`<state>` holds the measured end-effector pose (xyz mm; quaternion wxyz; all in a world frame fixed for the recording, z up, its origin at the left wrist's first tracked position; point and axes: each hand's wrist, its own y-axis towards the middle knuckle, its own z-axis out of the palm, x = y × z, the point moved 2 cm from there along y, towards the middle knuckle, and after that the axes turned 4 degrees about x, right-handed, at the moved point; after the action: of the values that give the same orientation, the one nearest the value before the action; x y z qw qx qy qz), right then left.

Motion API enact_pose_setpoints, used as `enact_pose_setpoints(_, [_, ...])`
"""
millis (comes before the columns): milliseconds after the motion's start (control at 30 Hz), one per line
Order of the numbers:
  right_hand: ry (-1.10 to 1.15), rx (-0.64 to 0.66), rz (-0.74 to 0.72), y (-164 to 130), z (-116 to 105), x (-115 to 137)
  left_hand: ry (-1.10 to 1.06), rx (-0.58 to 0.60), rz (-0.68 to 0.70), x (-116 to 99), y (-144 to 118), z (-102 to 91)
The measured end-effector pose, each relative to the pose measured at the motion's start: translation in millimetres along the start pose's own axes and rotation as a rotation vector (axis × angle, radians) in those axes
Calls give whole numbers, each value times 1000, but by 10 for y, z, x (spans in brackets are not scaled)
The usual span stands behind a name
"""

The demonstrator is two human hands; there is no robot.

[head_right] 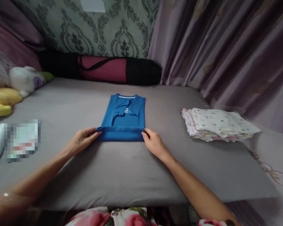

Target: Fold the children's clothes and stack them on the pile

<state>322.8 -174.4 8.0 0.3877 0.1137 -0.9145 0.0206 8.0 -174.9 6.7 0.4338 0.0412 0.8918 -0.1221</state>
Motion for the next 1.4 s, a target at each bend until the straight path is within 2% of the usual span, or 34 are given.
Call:
enact_pose_setpoints(200, [-136, -90, 69, 77, 108, -61, 196, -93, -35, -54, 98, 30])
enact_pose_setpoints(333, [-319, -65, 92, 61, 134, -25, 304, -126, -40, -86, 114, 60])
enact_pose_setpoints(467, [-420, -25, 98, 41, 111, 31, 364, -182, -21, -24, 113, 76])
enact_pose_setpoints(533, [-453, 1, 112, 34, 86, 68, 439, -244, 51, -2, 100, 58])
enact_pose_setpoints(600, [-515, 7, 112, 30, 56, 124, 538, -347, 189, -28, 73, 29])
enact_pose_setpoints(667, [-584, 11, 0, 31, 51, 208, 630, -390, 337, -95, 48, 33])
enact_pose_setpoints(733, [-618, 85, -239, 33, 102, 302, 697, -285, 476, -178, 44, 105])
enact_pose_setpoints(800, [-605, 229, -469, 30, 199, 366, 743, -108, 586, -243, 56, 231])
enact_pose_setpoints(867, [-583, 350, -570, 37, 296, 384, 777, 12, 629, -263, 78, 357])
enact_pose_setpoints(1000, [-557, 452, -574, 73, 395, 359, 794, 85, 597, -171, 135, 466])
enact_pose_setpoints(1167, [-531, 515, -539, 85, 337, 328, 759, 117, 581, -4, 172, 394])
enact_pose_setpoints(1400, [-515, 467, -459, -14, 155, 117, 754, 178, 497, 28, 134, 275])
